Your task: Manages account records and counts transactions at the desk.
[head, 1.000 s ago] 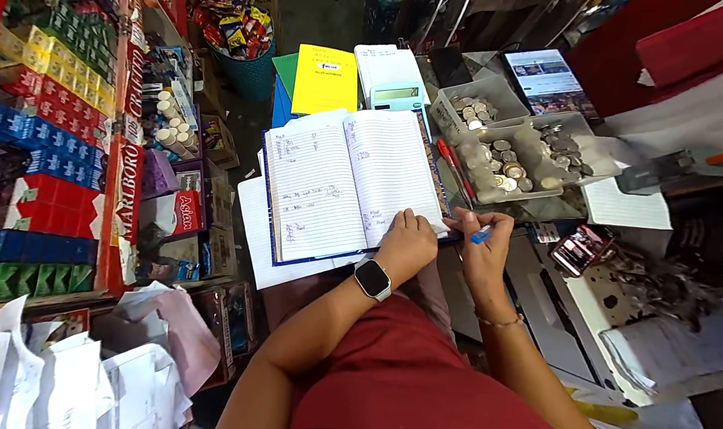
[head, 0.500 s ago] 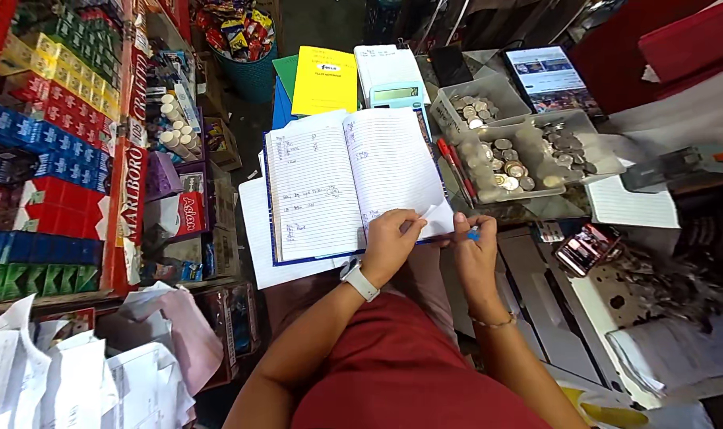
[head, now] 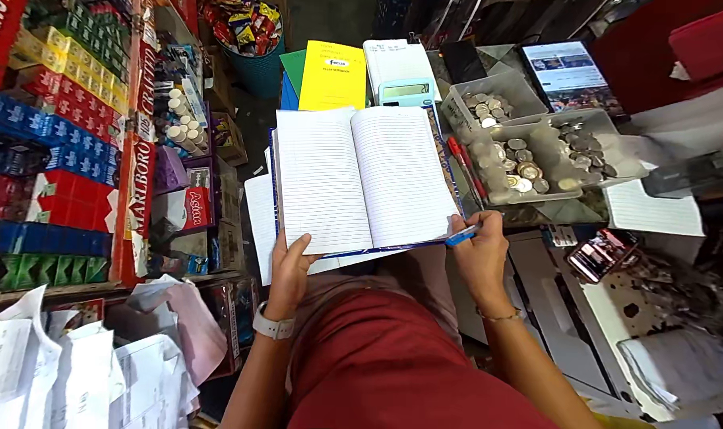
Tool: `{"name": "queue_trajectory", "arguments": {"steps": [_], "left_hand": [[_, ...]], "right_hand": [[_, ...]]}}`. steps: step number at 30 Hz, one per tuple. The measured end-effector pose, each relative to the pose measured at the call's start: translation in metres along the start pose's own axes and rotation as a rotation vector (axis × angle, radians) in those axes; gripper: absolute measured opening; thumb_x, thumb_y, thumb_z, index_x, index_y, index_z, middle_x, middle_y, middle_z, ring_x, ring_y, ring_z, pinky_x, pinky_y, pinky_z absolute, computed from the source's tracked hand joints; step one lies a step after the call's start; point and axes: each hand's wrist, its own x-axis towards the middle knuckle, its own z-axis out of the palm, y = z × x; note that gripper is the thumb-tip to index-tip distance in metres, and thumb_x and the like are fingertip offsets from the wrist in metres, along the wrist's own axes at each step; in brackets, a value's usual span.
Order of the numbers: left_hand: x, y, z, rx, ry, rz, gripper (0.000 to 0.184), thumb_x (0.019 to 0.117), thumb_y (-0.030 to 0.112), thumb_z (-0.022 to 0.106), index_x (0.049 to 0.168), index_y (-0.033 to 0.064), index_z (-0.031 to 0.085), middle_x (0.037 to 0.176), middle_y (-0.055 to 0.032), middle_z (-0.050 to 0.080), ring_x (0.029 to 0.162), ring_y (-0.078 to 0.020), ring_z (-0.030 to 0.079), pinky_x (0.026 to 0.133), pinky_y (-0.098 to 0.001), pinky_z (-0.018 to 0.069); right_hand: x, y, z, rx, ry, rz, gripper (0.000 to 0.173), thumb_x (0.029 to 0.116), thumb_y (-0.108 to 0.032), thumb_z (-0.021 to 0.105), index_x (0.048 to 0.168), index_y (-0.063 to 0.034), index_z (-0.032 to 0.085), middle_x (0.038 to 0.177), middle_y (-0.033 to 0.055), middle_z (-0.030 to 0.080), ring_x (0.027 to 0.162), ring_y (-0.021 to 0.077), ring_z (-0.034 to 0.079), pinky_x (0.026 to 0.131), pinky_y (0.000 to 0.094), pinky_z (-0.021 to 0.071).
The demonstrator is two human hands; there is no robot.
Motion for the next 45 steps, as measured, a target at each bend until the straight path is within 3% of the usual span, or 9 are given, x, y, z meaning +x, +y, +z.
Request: {"name": "queue_trajectory", "arguments": {"steps": [6, 9, 15, 25, 32, 37, 41, 43, 45], "left_hand": [[-0.005, -0.01, 0.029, 0.043, -0.238, 0.14, 0.062, 0.0915, 0.0, 0.062, 0.144, -0.0002, 0.03, 0.118, -0.0058, 0.07, 0.105, -0.0147, 0.072, 0.097, -0.0372, 0.0594], [0.006, -0.032, 0.054, 0.419, -0.48, 0.41, 0.089, 0.0885, 0.014, 0.076, 0.158, -0.0043, 0.023, 0.157, -0.0168, 0.043, 0.141, -0.0211, 0.048, 0.116, -0.0401, 0.0445], [0.015, -0.065, 0.092, 1.134, -0.632, 0.683, 0.058, 0.0939, 0.027, 0.07, 0.146, 0.0055, 0.055, 0.16, -0.0226, 0.04, 0.152, -0.0423, 0.031, 0.123, -0.0618, 0.0218], [0.009, -0.084, 0.095, 1.21, -0.705, 0.679, 0.04, 0.0954, 0.019, 0.066, 0.133, 0.0036, 0.066, 0.151, -0.0186, 0.054, 0.15, -0.0419, 0.035, 0.122, -0.0695, 0.0118], [0.003, -0.061, 0.099, 0.955, -0.523, 0.617, 0.053, 0.1012, 0.03, 0.06, 0.141, -0.0049, 0.056, 0.151, -0.0262, 0.049, 0.143, -0.0392, 0.045, 0.121, -0.0549, 0.0318], [0.024, -0.005, 0.074, 0.369, -0.292, 0.196, 0.084, 0.1021, 0.068, 0.02, 0.157, 0.0033, 0.025, 0.148, -0.0126, 0.05, 0.122, -0.0169, 0.061, 0.096, -0.0397, 0.0558], [0.049, 0.043, 0.028, 0.275, -0.1, 0.059, 0.082, 0.101, 0.068, 0.001, 0.159, 0.0126, 0.02, 0.144, -0.01, 0.057, 0.112, -0.0181, 0.068, 0.09, -0.0402, 0.0579], [0.061, 0.05, 0.004, 0.315, -0.03, 0.064, 0.072, 0.106, 0.061, 0.017, 0.158, 0.0114, 0.021, 0.133, -0.0106, 0.064, 0.103, -0.0172, 0.071, 0.087, -0.0381, 0.0599], [0.07, 0.048, -0.012, 0.432, 0.038, 0.061, 0.061, 0.1086, 0.045, 0.039, 0.157, 0.0119, 0.022, 0.119, -0.0139, 0.067, 0.088, -0.0189, 0.073, 0.077, -0.0375, 0.0618]], "right_hand": [[-0.002, 0.002, 0.0, -0.03, -0.028, -0.011, 0.029, 0.1048, -0.021, 0.055, 0.11, 0.0079, 0.055, 0.076, 0.0116, 0.06, 0.061, 0.013, 0.059, 0.059, 0.0297, 0.051], [-0.003, 0.006, 0.001, -0.033, -0.029, -0.008, 0.03, 0.1047, -0.02, 0.055, 0.111, 0.0087, 0.055, 0.077, 0.0123, 0.06, 0.062, 0.014, 0.059, 0.06, 0.0302, 0.0509], [-0.005, 0.005, -0.002, -0.016, -0.028, 0.034, 0.026, 0.1038, -0.015, 0.055, 0.112, 0.0103, 0.053, 0.082, 0.0163, 0.061, 0.066, 0.0175, 0.061, 0.063, 0.034, 0.0522], [-0.003, 0.006, -0.003, -0.16, 0.0, 0.046, 0.032, 0.0895, -0.01, 0.07, 0.111, 0.009, 0.055, 0.081, 0.0194, 0.063, 0.07, 0.0278, 0.062, 0.065, 0.0442, 0.0496], [0.023, -0.018, 0.003, -0.279, -0.115, -0.13, 0.045, 0.0839, -0.011, 0.077, 0.116, 0.0158, 0.059, 0.104, 0.0378, 0.063, 0.102, 0.0568, 0.062, 0.088, 0.0669, 0.0491], [0.023, -0.062, 0.042, 0.235, -0.348, -0.321, 0.063, 0.0866, -0.033, 0.08, 0.122, 0.0109, 0.052, 0.132, 0.0302, 0.059, 0.119, 0.0398, 0.062, 0.099, 0.0547, 0.0509], [0.02, -0.088, 0.074, 0.31, -0.621, -0.613, 0.058, 0.0885, -0.047, 0.076, 0.112, 0.0039, 0.06, 0.136, 0.0237, 0.061, 0.139, 0.0354, 0.051, 0.12, 0.0621, 0.0251], [0.026, -0.104, 0.081, 0.304, -0.736, -0.666, 0.047, 0.0925, -0.044, 0.074, 0.105, 0.0014, 0.067, 0.113, 0.0149, 0.073, 0.124, 0.0287, 0.063, 0.119, 0.0597, 0.0296], [0.042, -0.118, 0.088, 0.389, -0.703, -0.618, 0.029, 0.1013, -0.027, 0.064, 0.094, 0.0007, 0.067, 0.083, 0.0098, 0.07, 0.085, 0.0203, 0.069, 0.09, 0.0421, 0.0539]]}}
